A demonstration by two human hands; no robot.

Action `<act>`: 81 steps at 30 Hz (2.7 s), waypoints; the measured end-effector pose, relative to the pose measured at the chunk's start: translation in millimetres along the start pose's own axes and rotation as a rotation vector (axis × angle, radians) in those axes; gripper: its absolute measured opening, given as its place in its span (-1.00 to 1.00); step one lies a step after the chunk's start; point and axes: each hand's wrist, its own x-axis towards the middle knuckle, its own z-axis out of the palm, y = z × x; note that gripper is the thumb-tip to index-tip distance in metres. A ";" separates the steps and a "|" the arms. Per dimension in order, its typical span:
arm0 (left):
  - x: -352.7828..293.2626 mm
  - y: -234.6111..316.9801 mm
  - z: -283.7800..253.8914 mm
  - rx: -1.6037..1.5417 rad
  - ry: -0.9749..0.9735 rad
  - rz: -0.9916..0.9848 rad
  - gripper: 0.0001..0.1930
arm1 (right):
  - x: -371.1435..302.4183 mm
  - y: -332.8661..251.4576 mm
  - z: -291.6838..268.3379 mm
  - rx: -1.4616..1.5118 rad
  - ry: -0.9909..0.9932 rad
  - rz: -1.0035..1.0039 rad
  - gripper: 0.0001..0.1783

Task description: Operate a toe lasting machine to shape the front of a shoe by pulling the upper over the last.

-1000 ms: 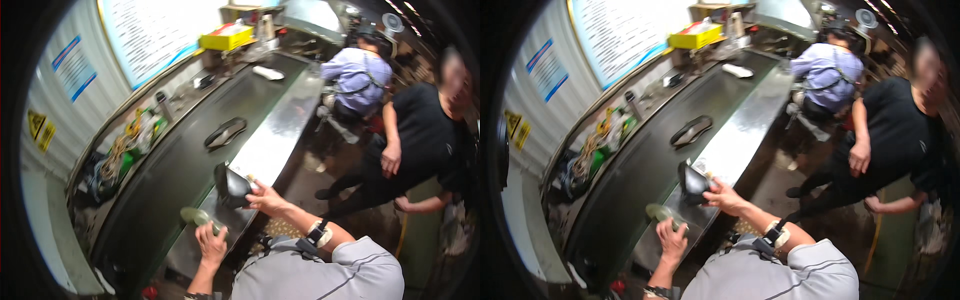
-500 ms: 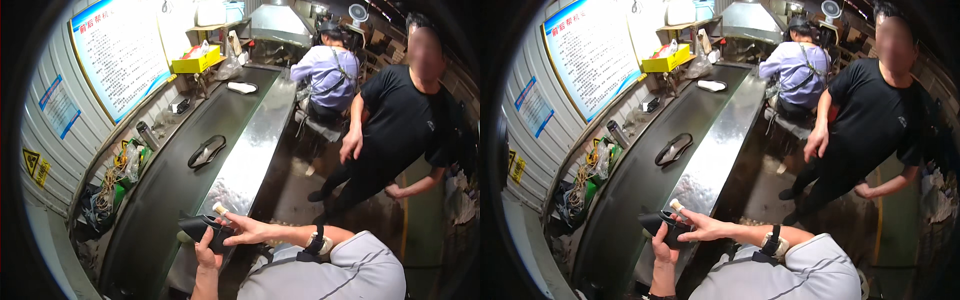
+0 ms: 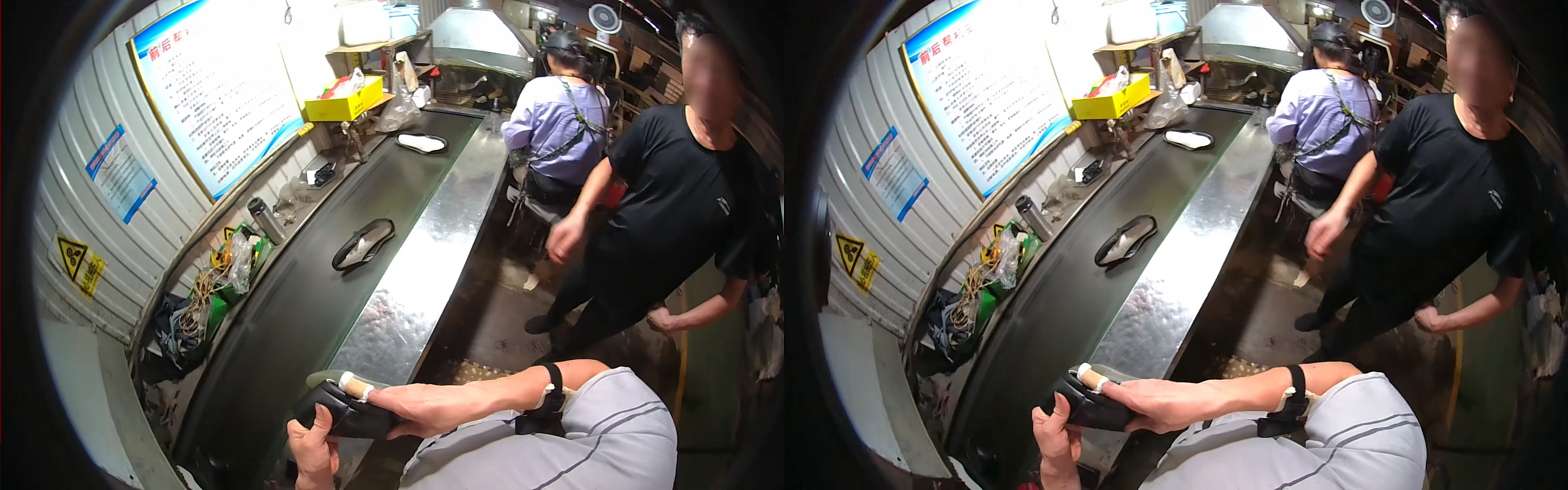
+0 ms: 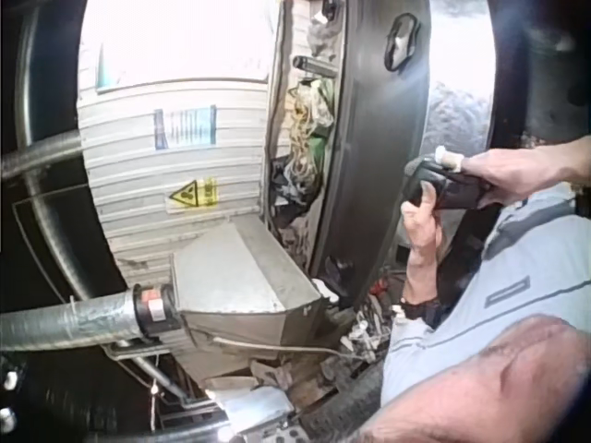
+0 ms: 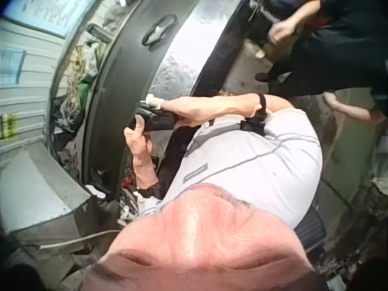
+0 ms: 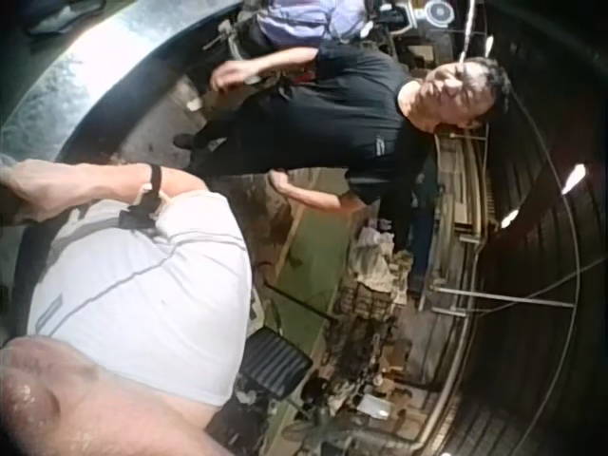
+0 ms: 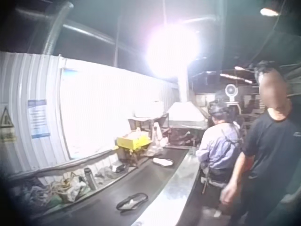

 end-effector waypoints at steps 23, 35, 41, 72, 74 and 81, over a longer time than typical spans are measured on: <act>70.6 -27.6 35.1 0.885 0.027 0.904 -0.57 | 4.4 33.3 5.8 0.856 0.616 0.546 -0.09; 56.7 -23.8 -16.8 0.020 0.206 -0.144 -0.25 | -40.6 82.5 7.9 1.435 0.487 0.278 -0.50; 36.1 -35.9 -13.9 0.189 0.259 0.024 -0.19 | -35.4 78.7 10.5 1.561 0.622 0.494 -0.69; 20.8 26.6 -229.1 1.124 0.849 0.314 -0.73 | -26.4 66.7 -75.4 0.828 0.850 0.258 -0.69; 3.2 -7.3 -296.0 1.944 0.871 0.408 -0.58 | -19.3 68.9 -74.1 0.933 0.909 0.272 -0.66; 36.2 -32.6 -163.2 1.169 0.603 0.294 -0.63 | -8.5 64.0 -68.3 1.542 0.931 0.459 -0.52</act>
